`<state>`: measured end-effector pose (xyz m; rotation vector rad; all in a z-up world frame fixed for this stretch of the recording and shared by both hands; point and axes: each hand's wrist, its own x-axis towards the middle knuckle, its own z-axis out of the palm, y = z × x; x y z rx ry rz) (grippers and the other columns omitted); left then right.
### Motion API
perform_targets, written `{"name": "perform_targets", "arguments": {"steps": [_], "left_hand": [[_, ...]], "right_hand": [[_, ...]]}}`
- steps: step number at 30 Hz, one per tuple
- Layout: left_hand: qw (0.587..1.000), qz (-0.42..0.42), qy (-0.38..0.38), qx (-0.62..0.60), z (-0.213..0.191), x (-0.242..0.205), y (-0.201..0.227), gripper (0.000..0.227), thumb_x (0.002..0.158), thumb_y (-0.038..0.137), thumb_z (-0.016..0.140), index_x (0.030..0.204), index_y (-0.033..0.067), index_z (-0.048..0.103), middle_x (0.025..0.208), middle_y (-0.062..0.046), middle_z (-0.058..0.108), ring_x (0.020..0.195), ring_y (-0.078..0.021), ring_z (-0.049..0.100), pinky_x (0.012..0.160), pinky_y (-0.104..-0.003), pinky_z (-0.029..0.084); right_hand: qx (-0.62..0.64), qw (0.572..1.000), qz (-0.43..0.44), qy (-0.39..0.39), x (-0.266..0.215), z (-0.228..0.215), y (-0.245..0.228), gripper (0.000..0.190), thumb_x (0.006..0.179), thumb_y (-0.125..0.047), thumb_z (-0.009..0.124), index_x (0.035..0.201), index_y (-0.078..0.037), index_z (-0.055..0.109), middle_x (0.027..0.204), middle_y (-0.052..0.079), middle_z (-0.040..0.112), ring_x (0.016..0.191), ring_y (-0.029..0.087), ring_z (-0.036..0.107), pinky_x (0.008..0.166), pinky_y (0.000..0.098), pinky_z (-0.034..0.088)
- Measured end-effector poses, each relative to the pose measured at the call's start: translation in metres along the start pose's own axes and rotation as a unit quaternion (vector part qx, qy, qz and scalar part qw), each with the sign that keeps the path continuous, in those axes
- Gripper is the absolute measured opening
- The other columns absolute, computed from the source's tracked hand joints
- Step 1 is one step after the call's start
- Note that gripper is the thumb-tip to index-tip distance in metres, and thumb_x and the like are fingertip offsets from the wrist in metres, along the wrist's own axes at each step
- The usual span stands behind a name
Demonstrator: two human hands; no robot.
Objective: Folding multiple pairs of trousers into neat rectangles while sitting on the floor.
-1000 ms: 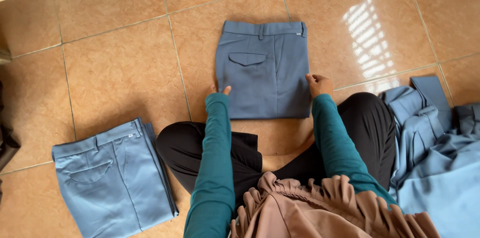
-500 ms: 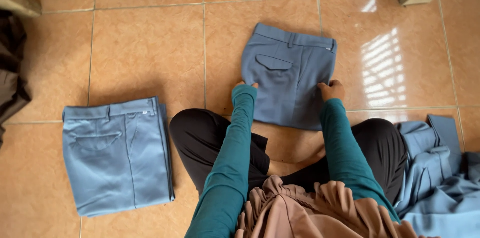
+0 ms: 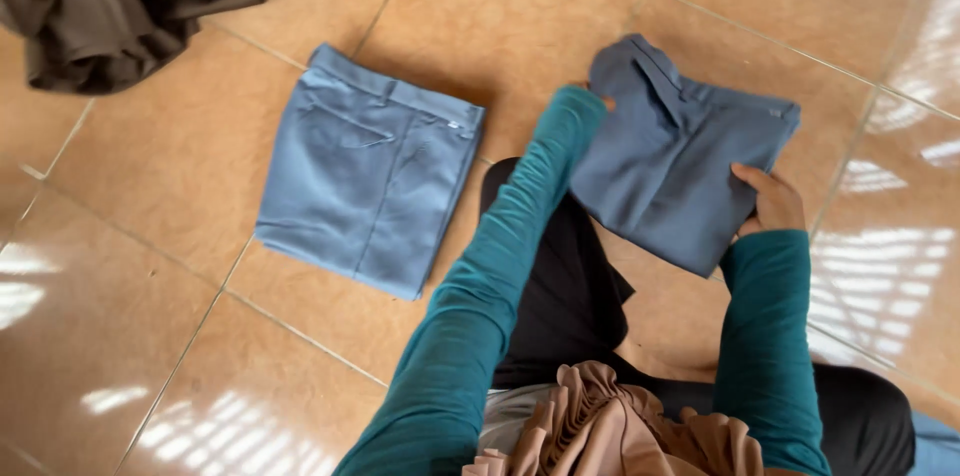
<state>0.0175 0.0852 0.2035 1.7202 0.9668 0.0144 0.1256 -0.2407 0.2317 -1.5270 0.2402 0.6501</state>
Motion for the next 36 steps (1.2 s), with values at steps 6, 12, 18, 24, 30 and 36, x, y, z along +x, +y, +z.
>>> {"name": "perform_targets", "arguments": {"steps": [6, 12, 18, 24, 30, 36], "left_hand": [[0.988, 0.031, 0.139, -0.064, -0.155, -0.002, -0.061, 0.062, 0.068, 0.032, 0.087, 0.120, 0.0040, 0.071, 0.107, -0.012, 0.077, 0.093, -0.0247, 0.072, 0.085, -0.035, 0.059], [0.972, 0.011, 0.232, -0.031, -0.409, -0.132, -0.175, 0.065, 0.071, 0.045, 0.097, 0.124, 0.0165, 0.073, 0.113, -0.008, 0.076, 0.109, -0.0234, 0.072, 0.094, -0.037, 0.056], [0.939, -0.246, 0.203, 0.125, -0.437, -0.140, -0.349, 0.078, 0.073, 0.063, 0.083, 0.136, 0.0207, 0.066, 0.132, -0.005, 0.067, 0.126, -0.0300, 0.060, 0.108, -0.045, 0.049], [0.909, -0.327, 0.200, 0.162, -0.425, -0.119, -0.387, 0.098, 0.073, 0.077, 0.077, 0.149, 0.0211, 0.053, 0.144, -0.009, 0.059, 0.130, -0.0320, 0.058, 0.105, -0.048, 0.051], [0.860, -0.424, 0.161, 0.234, -0.406, -0.125, -0.313, 0.116, 0.079, 0.074, 0.065, 0.163, 0.0318, -0.003, 0.169, -0.014, 0.019, 0.152, -0.0374, 0.028, 0.118, -0.063, 0.032], [0.845, -0.258, 0.359, 0.300, -0.302, -0.127, -0.190, 0.085, 0.099, 0.042, 0.069, 0.165, 0.0312, 0.017, 0.172, -0.010, 0.016, 0.157, -0.0317, 0.014, 0.120, -0.064, 0.017]], "right_hand": [[0.040, 0.982, -0.085, -0.162, -0.040, 0.178, -0.002, 0.042, 0.083, -0.013, 0.089, 0.121, -0.013, 0.070, 0.111, 0.003, 0.070, 0.103, 0.019, 0.070, 0.093, 0.0409, 0.063], [0.112, 0.954, 0.010, -0.277, -0.135, 0.322, 0.072, 0.041, 0.078, -0.003, 0.087, 0.113, -0.008, 0.066, 0.103, 0.005, 0.067, 0.098, 0.023, 0.067, 0.089, 0.0393, 0.059], [-0.057, 0.932, 0.195, -0.301, -0.167, 0.351, 0.172, 0.093, 0.084, 0.004, 0.077, 0.162, -0.014, 0.028, 0.163, 0.017, 0.031, 0.138, 0.049, 0.042, 0.104, 0.0551, 0.047], [-0.037, 0.926, 0.209, -0.313, -0.170, 0.347, 0.178, 0.093, 0.082, 0.009, 0.076, 0.160, -0.017, 0.034, 0.162, 0.018, 0.032, 0.143, 0.050, 0.035, 0.110, 0.0612, 0.040], [-0.158, 0.921, 0.127, -0.331, -0.137, 0.338, 0.192, 0.087, 0.080, -0.004, 0.085, 0.155, -0.018, 0.043, 0.141, 0.014, 0.059, 0.114, 0.031, 0.066, 0.086, 0.0431, 0.060], [-0.443, 0.838, -0.233, -0.216, -0.149, 0.356, 0.077, 0.080, 0.102, -0.023, 0.062, 0.164, -0.005, 0.015, 0.159, 0.031, 0.034, 0.140, 0.048, 0.046, 0.116, 0.0544, 0.045]]}}
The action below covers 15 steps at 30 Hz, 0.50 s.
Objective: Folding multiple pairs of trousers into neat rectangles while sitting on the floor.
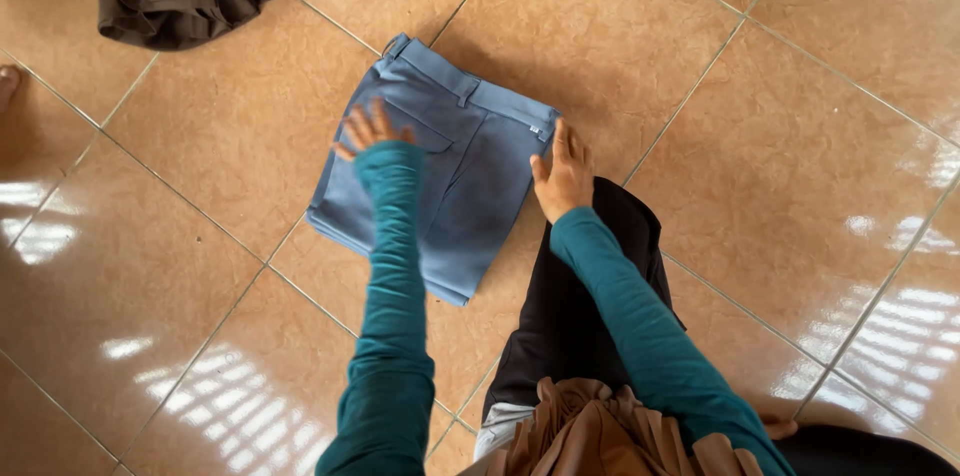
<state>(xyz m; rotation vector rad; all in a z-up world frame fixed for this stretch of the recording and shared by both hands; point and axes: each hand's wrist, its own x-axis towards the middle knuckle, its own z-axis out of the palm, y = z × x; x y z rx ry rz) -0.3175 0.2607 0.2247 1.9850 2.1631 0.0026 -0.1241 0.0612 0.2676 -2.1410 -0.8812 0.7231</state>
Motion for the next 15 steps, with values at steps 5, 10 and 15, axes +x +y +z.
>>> {"name": "perform_targets", "arguments": {"steps": [5, 10, 15], "left_hand": [[0.948, 0.254, 0.192, -0.025, 0.047, -0.100, 0.069, 0.063, 0.096, 0.042, 0.063, 0.154, 0.0321, 0.042, 0.163, -0.013, 0.037, 0.153, -0.0382, 0.025, 0.119, -0.070, 0.010], [0.947, 0.291, 0.139, 0.011, 0.112, -0.113, 0.064, 0.061, 0.105, 0.051, 0.039, 0.162, 0.0360, 0.024, 0.170, -0.012, 0.021, 0.156, -0.0400, 0.009, 0.118, -0.074, 0.001], [0.943, 0.300, 0.143, 0.024, 0.108, -0.114, 0.065, 0.062, 0.105, 0.053, 0.037, 0.163, 0.0353, 0.021, 0.170, -0.014, 0.020, 0.156, -0.0419, 0.008, 0.118, -0.073, 0.002]], "right_hand": [[-0.327, 0.932, -0.117, -0.102, 0.032, 0.012, 0.019, 0.065, 0.111, -0.049, 0.028, 0.167, -0.024, 0.007, 0.174, 0.005, -0.005, 0.159, 0.033, -0.006, 0.125, 0.0609, 0.011], [-0.396, 0.901, -0.111, -0.140, 0.040, 0.041, 0.052, 0.072, 0.110, -0.047, 0.033, 0.167, -0.024, -0.004, 0.172, 0.006, -0.018, 0.158, 0.033, -0.009, 0.126, 0.0612, 0.000], [-0.402, 0.898, -0.118, -0.133, 0.047, 0.048, 0.061, 0.072, 0.110, -0.046, 0.031, 0.166, -0.023, -0.008, 0.171, 0.008, -0.022, 0.157, 0.036, -0.009, 0.124, 0.0630, -0.003]]}}
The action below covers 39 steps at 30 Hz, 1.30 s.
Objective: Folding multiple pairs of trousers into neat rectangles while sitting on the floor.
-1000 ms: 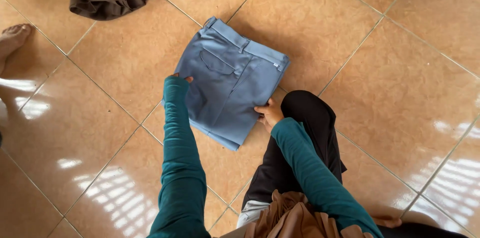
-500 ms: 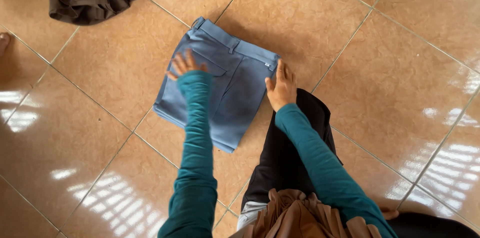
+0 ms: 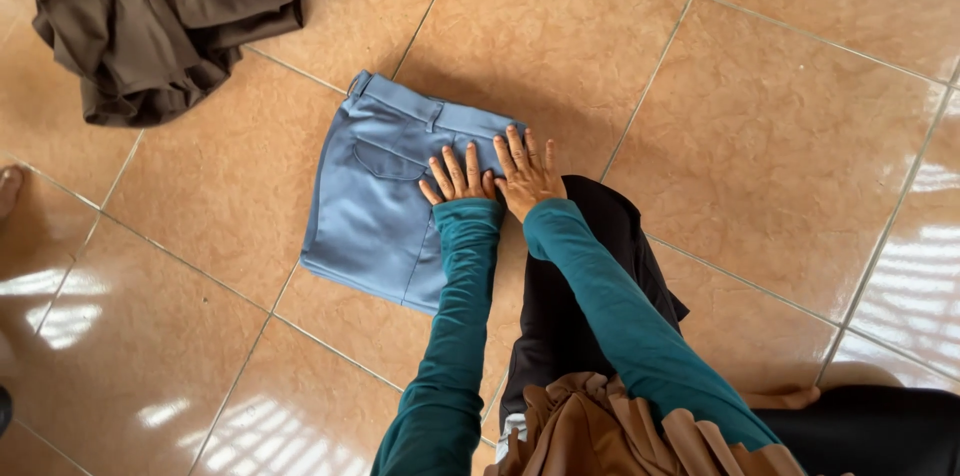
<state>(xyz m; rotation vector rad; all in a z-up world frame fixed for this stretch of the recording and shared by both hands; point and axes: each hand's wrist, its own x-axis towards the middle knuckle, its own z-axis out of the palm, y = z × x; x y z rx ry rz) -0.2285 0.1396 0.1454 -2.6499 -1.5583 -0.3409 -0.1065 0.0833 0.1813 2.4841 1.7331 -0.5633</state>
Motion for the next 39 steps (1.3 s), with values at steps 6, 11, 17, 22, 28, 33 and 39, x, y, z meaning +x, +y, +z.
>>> {"name": "perform_targets", "arguments": {"steps": [6, 11, 17, 22, 28, 33, 39], "left_hand": [[1.000, -0.015, 0.003, -0.001, 0.004, 0.014, 0.016, 0.065, 0.105, 0.054, 0.037, 0.164, 0.0325, 0.019, 0.170, -0.016, 0.018, 0.156, -0.0445, 0.004, 0.117, -0.075, 0.000], [0.998, 0.039, -0.041, 0.002, -0.026, 0.018, 0.084, 0.070, 0.104, 0.047, 0.045, 0.165, 0.0308, 0.014, 0.171, -0.016, 0.015, 0.156, -0.0446, 0.003, 0.119, -0.073, -0.003], [0.984, 0.083, -0.157, 0.027, -0.047, -0.004, 0.174, 0.073, 0.105, 0.049, 0.043, 0.165, 0.0290, 0.006, 0.173, -0.012, 0.002, 0.157, -0.0395, -0.011, 0.120, -0.070, -0.010], [0.974, 0.133, -0.182, 0.025, -0.034, -0.012, 0.208, 0.071, 0.107, 0.052, 0.033, 0.165, 0.0253, 0.002, 0.172, -0.014, 0.000, 0.156, -0.0413, -0.011, 0.120, -0.072, -0.011], [0.959, 0.163, -0.217, 0.078, -0.010, -0.026, 0.242, 0.072, 0.106, 0.057, 0.023, 0.164, 0.0258, -0.008, 0.172, -0.011, -0.004, 0.155, -0.0409, -0.014, 0.118, -0.074, -0.015], [0.952, 0.185, -0.229, 0.079, -0.007, -0.046, 0.277, 0.073, 0.104, 0.059, 0.021, 0.164, 0.0261, -0.007, 0.172, -0.011, -0.002, 0.155, -0.0406, -0.015, 0.118, -0.075, -0.015], [0.931, 0.263, -0.237, 0.090, 0.002, -0.098, 0.343, 0.068, 0.106, 0.054, 0.019, 0.165, 0.0236, 0.005, 0.172, -0.008, 0.001, 0.157, -0.0368, -0.009, 0.121, -0.073, -0.009]], "right_hand": [[0.016, 1.000, 0.017, 0.015, -0.009, -0.017, 0.013, 0.067, 0.110, -0.049, 0.029, 0.166, -0.029, -0.004, 0.172, 0.003, -0.018, 0.157, 0.032, -0.013, 0.123, 0.0639, -0.006], [0.091, 0.985, 0.082, 0.118, -0.035, -0.017, 0.060, 0.068, 0.111, -0.043, 0.037, 0.166, -0.031, -0.001, 0.174, 0.001, -0.009, 0.159, 0.028, -0.009, 0.125, 0.0643, -0.004], [0.113, 0.964, 0.172, 0.166, -0.079, 0.013, 0.127, 0.064, 0.112, -0.047, 0.035, 0.167, -0.032, 0.004, 0.174, 0.001, -0.007, 0.160, 0.027, -0.008, 0.126, 0.0637, -0.003], [0.117, 0.945, 0.206, 0.225, -0.105, 0.021, 0.158, 0.069, 0.109, -0.046, 0.046, 0.167, -0.030, 0.011, 0.174, 0.003, 0.001, 0.159, 0.027, -0.001, 0.126, 0.0636, 0.000], [0.142, 0.947, 0.241, 0.157, -0.137, 0.012, 0.184, 0.067, 0.110, -0.054, 0.035, 0.167, -0.030, 0.007, 0.174, 0.003, 0.000, 0.160, 0.026, -0.005, 0.126, 0.0621, -0.006], [0.136, 0.937, 0.273, 0.173, -0.165, 0.023, 0.210, 0.069, 0.109, -0.054, 0.036, 0.167, -0.028, 0.009, 0.174, 0.003, -0.002, 0.159, 0.028, -0.006, 0.125, 0.0638, -0.006], [0.136, 0.919, 0.345, 0.135, -0.220, 0.057, 0.263, 0.070, 0.109, -0.055, 0.033, 0.167, -0.027, 0.006, 0.174, 0.002, -0.003, 0.159, 0.028, -0.008, 0.125, 0.0639, -0.007]]}}
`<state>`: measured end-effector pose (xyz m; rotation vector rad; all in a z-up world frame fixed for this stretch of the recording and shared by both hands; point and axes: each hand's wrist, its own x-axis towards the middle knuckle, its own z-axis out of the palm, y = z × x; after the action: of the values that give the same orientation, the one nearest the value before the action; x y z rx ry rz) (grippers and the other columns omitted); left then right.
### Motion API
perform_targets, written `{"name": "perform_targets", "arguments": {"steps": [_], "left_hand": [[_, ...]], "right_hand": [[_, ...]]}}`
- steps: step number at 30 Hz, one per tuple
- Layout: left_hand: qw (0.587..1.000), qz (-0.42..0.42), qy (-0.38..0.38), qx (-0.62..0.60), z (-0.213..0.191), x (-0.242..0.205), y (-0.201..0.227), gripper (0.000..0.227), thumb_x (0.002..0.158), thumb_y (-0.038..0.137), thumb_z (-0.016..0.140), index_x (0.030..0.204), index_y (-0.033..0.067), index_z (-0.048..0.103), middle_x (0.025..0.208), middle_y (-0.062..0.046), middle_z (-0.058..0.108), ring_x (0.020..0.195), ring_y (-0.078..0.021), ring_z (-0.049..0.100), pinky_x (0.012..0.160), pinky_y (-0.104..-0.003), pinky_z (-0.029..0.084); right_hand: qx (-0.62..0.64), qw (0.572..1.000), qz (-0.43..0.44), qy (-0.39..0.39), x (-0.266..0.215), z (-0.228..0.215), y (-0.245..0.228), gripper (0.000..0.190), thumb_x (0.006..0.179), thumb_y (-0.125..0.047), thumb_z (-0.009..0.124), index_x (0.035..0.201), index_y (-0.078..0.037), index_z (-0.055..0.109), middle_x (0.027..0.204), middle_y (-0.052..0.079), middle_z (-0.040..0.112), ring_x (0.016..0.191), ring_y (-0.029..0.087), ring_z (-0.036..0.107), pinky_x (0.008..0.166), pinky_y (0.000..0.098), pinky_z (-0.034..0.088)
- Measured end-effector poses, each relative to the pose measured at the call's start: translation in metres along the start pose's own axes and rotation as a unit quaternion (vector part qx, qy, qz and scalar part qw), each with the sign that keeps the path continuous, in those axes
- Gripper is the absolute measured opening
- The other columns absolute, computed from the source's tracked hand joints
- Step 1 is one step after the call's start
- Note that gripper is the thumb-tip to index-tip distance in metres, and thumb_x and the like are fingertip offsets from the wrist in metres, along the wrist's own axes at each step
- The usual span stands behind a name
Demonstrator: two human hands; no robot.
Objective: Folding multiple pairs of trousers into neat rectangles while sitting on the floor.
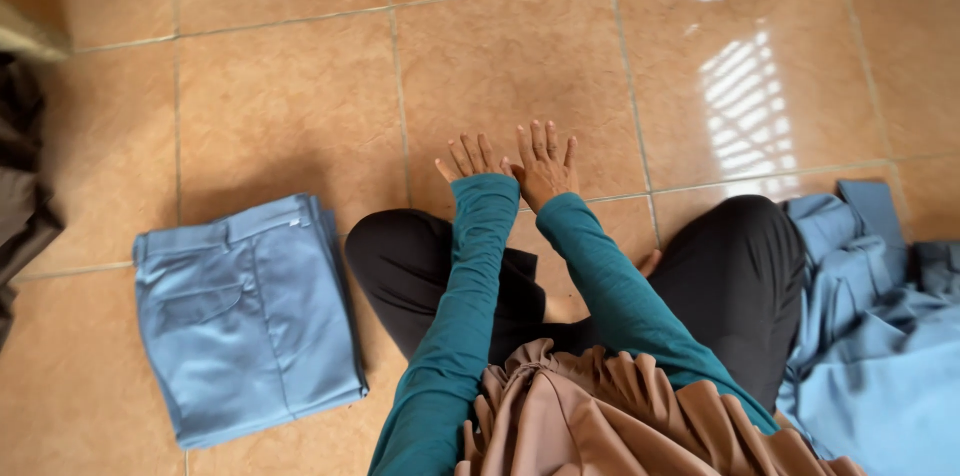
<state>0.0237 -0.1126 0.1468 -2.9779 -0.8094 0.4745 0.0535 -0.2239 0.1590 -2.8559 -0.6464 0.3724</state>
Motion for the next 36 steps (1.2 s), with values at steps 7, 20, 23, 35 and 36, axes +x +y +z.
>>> {"name": "perform_targets", "arguments": {"steps": [7, 20, 23, 35, 36], "left_hand": [[0.998, 0.050, -0.043, -0.014, -0.019, -0.026, 0.057, 0.066, 0.108, 0.052, 0.023, 0.165, 0.0222, 0.007, 0.173, -0.005, -0.001, 0.158, -0.0342, -0.007, 0.122, -0.068, -0.011], [0.972, 0.199, -0.121, 0.014, -0.029, -0.078, 0.268, 0.071, 0.105, 0.060, 0.020, 0.164, 0.0273, -0.003, 0.173, 0.000, -0.007, 0.157, -0.0305, -0.013, 0.122, -0.065, -0.015], [0.948, 0.301, -0.102, 0.008, -0.056, -0.131, 0.326, 0.070, 0.105, 0.057, 0.026, 0.164, 0.0258, 0.005, 0.173, -0.001, 0.002, 0.158, -0.0305, -0.008, 0.123, -0.065, -0.015], [0.776, 0.615, -0.134, 0.017, -0.015, -0.357, 0.430, 0.076, 0.101, 0.066, 0.029, 0.164, 0.0266, 0.012, 0.165, -0.009, 0.032, 0.152, -0.0323, 0.029, 0.122, -0.069, -0.007], [0.771, 0.622, -0.133, 0.021, 0.000, -0.361, 0.435, 0.076, 0.101, 0.066, 0.029, 0.164, 0.0266, 0.012, 0.165, -0.009, 0.032, 0.152, -0.0323, 0.029, 0.122, -0.069, -0.007]], "right_hand": [[-0.004, 0.998, 0.057, 0.015, -0.017, 0.008, 0.063, 0.073, 0.107, -0.057, 0.037, 0.167, -0.026, 0.008, 0.174, 0.005, -0.001, 0.159, 0.030, -0.007, 0.124, 0.0663, -0.008], [-0.004, 0.960, 0.279, 0.026, -0.115, -0.065, 0.234, 0.078, 0.106, -0.060, 0.037, 0.167, -0.028, 0.002, 0.174, 0.003, 0.000, 0.159, 0.028, -0.006, 0.126, 0.0641, -0.003], [0.005, 0.936, 0.348, 0.055, -0.171, -0.081, 0.288, 0.081, 0.103, -0.063, 0.038, 0.167, -0.027, 0.003, 0.174, 0.004, 0.001, 0.160, 0.027, -0.006, 0.125, 0.0642, -0.005], [-0.200, 0.725, 0.505, 0.424, -0.480, -0.082, 0.374, 0.025, 0.096, -0.026, 0.075, 0.118, -0.038, 0.077, 0.136, -0.009, 0.069, 0.132, 0.014, 0.059, 0.114, 0.0411, 0.028], [-0.200, 0.719, 0.513, 0.424, -0.503, -0.085, 0.384, 0.025, 0.096, -0.026, 0.075, 0.118, -0.038, 0.077, 0.136, -0.009, 0.069, 0.132, 0.014, 0.059, 0.114, 0.0411, 0.028]]}}
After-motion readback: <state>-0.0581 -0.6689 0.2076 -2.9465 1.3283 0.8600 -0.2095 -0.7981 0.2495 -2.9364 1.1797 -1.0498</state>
